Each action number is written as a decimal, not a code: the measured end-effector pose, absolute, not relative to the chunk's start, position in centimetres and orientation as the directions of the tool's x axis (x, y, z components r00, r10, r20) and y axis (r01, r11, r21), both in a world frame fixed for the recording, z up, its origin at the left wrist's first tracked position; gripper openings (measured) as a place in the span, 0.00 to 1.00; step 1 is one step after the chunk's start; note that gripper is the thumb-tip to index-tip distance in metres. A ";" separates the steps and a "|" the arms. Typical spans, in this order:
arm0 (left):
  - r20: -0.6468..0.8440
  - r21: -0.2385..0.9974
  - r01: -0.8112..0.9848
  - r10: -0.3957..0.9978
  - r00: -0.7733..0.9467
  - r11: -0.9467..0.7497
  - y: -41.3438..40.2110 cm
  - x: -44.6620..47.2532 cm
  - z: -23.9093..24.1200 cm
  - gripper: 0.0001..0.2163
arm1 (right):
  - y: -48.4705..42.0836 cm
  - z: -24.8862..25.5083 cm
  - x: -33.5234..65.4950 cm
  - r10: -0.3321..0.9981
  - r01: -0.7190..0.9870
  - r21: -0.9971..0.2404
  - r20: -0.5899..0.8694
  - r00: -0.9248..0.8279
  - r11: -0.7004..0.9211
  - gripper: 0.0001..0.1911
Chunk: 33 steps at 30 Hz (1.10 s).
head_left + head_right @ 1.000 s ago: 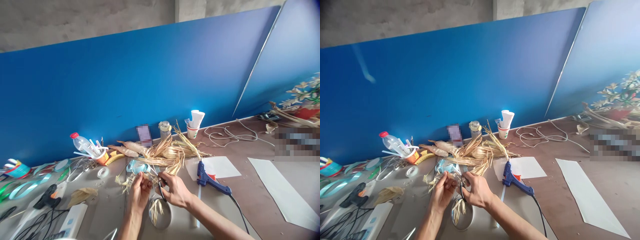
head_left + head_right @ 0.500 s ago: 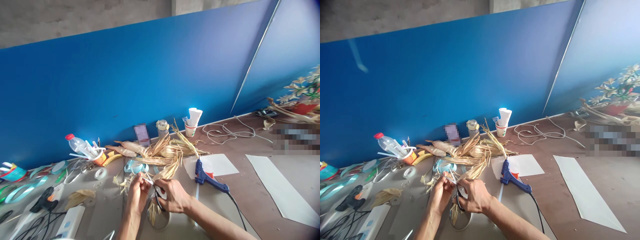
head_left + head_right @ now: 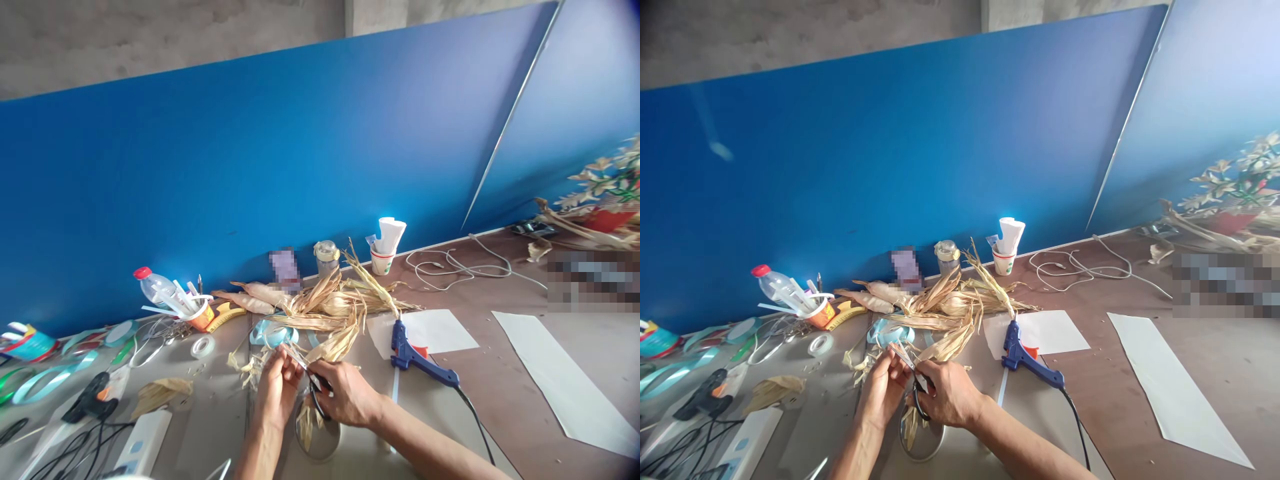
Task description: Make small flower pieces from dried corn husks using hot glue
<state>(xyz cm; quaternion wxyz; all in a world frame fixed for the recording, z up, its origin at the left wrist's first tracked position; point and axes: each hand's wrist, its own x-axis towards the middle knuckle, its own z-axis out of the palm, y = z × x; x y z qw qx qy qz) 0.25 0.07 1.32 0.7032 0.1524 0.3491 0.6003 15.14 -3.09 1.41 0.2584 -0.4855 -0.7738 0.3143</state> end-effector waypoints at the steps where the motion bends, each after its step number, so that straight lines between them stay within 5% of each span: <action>1: -0.307 0.631 -0.739 0.951 0.042 0.236 0.1 0.3 1.4 0.09 | -3.1 1.4 15.1 0.915 0.586 -0.741 0.094 -0.393 0.328 0.05; 23: -0.241 0.579 -0.783 0.965 0.101 0.227 0.4 -0.4 0.8 0.06 | -3.1 0.8 15.1 0.951 0.430 -0.868 0.132 -0.281 0.247 0.05; 33: -0.337 0.359 -0.873 0.918 0.207 0.329 0.7 -0.4 0.6 0.07 | -3.7 0.8 14.6 0.934 0.561 -0.759 0.176 -0.312 0.331 0.05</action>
